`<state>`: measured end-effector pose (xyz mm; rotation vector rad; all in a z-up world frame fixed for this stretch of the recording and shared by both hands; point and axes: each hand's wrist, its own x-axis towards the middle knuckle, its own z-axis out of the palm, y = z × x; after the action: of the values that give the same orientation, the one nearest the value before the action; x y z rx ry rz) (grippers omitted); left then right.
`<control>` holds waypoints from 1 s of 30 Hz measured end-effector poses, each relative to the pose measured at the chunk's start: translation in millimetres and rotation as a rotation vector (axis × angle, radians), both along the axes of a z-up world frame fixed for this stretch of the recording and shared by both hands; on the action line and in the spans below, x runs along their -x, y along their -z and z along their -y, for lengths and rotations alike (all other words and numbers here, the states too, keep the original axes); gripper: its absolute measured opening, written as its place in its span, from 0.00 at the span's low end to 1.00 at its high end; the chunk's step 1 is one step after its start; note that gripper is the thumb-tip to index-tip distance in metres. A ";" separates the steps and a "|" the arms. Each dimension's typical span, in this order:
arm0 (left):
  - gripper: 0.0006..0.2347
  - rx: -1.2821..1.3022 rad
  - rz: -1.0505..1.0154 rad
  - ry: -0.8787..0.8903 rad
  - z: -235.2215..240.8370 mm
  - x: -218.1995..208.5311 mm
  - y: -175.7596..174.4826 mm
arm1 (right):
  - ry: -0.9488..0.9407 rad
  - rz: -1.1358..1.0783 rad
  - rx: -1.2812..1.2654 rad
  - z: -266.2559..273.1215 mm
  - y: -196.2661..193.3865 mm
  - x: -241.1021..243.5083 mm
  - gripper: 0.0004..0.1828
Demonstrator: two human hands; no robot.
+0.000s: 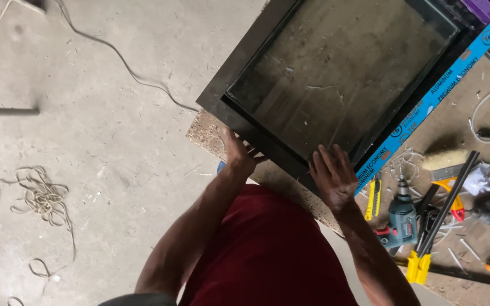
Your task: Assembling a window frame by inserting a glass pane and fitting a metal rod.
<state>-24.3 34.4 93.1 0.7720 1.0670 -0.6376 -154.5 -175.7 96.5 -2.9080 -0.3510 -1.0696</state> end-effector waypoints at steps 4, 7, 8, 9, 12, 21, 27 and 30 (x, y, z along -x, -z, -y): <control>0.50 -0.240 0.182 0.041 4.8 -2.1 -80.2 | -0.020 -0.023 -0.039 1.4 -3.3 3.0 0.11; 0.52 -0.305 0.311 0.167 -1.1 3.0 -29.5 | -0.036 0.013 -0.007 -0.1 -9.2 1.5 0.11; 0.52 -0.308 0.306 0.164 -1.3 6.3 -14.0 | -0.040 0.009 -0.010 -0.1 -5.7 4.4 0.11; 0.47 -0.378 0.359 0.232 0.1 6.1 1.9 | -0.021 0.022 -0.007 1.6 -1.3 3.5 0.10; 0.40 -0.493 0.412 0.302 6.1 1.1 8.1 | 0.002 0.035 0.001 4.9 4.4 1.3 0.10; 0.28 -0.554 0.476 0.260 1.4 -18.1 -9.3 | 0.039 0.043 0.064 1.0 21.4 -9.0 0.11; 0.45 -0.682 0.530 0.326 -46.8 -59.4 10.7 | 0.077 0.044 0.086 -8.9 18.1 -15.8 0.09; 0.48 -0.750 0.489 0.539 -77.5 -86.7 4.8 | 0.087 0.037 0.085 -13.2 13.4 -15.9 0.09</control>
<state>62.4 111.9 88.3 1.8058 0.6188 -0.4411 -138.7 -162.5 83.1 -3.0078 -0.2807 -1.1487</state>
